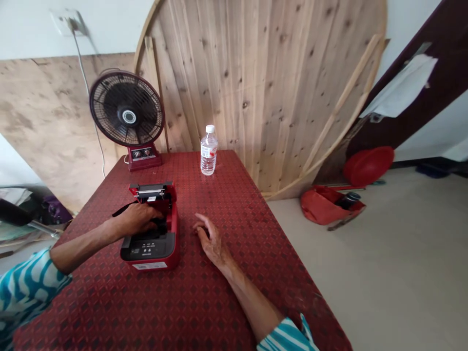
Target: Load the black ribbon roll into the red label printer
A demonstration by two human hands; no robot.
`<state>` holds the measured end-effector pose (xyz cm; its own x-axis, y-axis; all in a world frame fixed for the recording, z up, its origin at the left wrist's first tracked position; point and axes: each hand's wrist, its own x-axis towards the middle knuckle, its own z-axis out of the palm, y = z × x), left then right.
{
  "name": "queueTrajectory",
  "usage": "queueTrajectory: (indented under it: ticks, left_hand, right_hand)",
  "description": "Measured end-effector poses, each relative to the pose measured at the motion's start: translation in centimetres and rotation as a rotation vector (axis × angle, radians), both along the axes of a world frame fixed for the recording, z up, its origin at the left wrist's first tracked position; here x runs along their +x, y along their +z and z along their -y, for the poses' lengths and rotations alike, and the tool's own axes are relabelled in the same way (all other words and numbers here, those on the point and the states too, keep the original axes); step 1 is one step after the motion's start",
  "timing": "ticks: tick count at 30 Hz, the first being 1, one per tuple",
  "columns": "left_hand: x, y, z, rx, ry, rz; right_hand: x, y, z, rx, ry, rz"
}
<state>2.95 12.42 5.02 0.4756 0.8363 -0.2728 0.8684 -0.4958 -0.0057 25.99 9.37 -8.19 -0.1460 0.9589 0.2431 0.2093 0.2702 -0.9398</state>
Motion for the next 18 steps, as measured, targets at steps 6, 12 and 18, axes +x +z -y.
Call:
queueTrajectory:
  ticks: [6,12,18]
  left_hand:
    - [-3.6,2.0,3.3,0.043,-0.045,0.403]
    - [-5.7,1.5,6.5,0.124,-0.107,0.509]
    - [-4.2,0.7,5.7,0.035,-0.111,0.508]
  right_hand:
    - [-0.1,-0.4,-0.2,0.022,0.0,0.008]
    - [-0.4,0.1,0.0,0.014,0.0,0.036]
    - [-0.5,0.3,0.2,0.025,-0.002,0.04]
